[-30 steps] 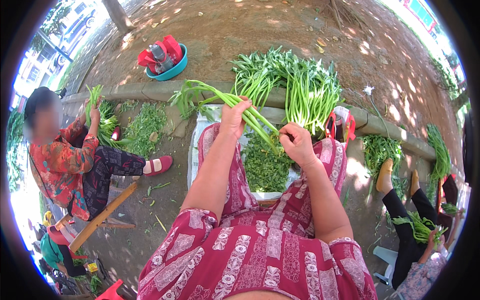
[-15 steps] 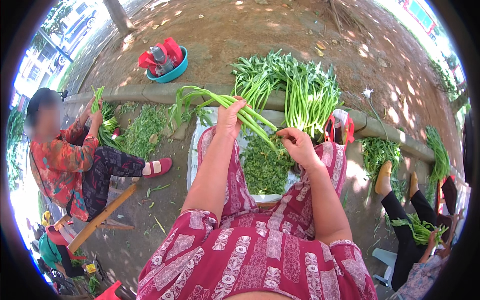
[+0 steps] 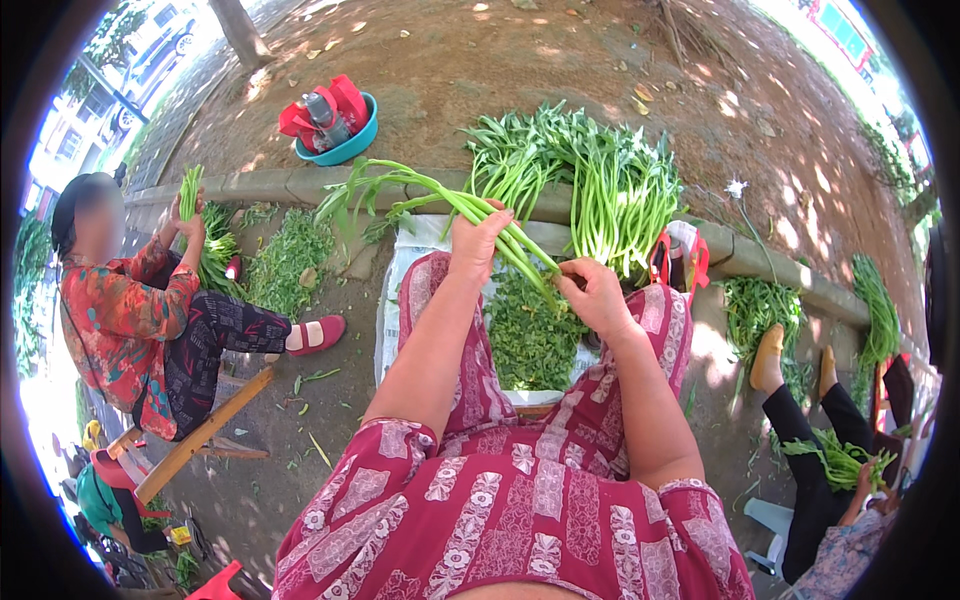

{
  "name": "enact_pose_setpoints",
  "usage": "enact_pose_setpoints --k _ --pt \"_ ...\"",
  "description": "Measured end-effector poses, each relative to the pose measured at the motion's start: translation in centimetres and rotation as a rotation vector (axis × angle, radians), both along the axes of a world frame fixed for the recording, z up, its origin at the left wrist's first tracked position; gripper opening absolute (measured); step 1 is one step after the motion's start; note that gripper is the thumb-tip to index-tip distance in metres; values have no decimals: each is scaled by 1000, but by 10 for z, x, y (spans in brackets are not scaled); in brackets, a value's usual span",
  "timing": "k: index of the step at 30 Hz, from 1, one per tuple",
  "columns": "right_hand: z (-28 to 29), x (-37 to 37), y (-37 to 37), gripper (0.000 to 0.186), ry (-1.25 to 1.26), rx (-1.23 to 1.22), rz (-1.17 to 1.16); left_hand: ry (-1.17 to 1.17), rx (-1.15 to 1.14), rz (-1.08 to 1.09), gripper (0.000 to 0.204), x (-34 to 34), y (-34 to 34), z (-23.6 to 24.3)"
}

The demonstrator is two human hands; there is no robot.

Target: The person plucks leaves from green vegetable stalks by hand, handling the stalks one at a time and gathering them into bundles.

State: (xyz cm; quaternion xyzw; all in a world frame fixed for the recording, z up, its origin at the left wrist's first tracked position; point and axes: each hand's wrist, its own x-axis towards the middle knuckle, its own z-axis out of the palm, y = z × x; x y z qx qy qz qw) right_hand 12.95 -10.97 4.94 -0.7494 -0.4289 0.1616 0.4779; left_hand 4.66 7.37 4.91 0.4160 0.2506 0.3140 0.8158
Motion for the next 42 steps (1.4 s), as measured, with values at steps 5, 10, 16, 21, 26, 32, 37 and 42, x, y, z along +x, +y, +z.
enact_pose_setpoints --k 5,10,16,21,26,32,37,42 --pt "0 1 0 19 -110 -132 72 45 35 15 18 4 -2 -4" --pt "-4 -2 1 16 -158 -67 56 86 58 -9 20 3 1 -5" --pt "-6 -6 3 15 -268 -127 41 159 139 12 21 4 -3 -4" --pt "-8 -9 6 15 -363 -154 -19 165 162 29 20 2 -6 -4" --pt "-4 -13 8 14 -405 -126 -16 170 155 65 20 -5 -4 -7" --pt "-9 -15 10 18 -386 -74 -64 176 129 61 20 -8 -5 -3" --pt "-14 -12 11 15 -218 -51 -120 150 109 57 21 -8 -3 -4" --pt "-21 -7 10 14 67 -29 -147 126 70 34 22 -9 -1 -4"
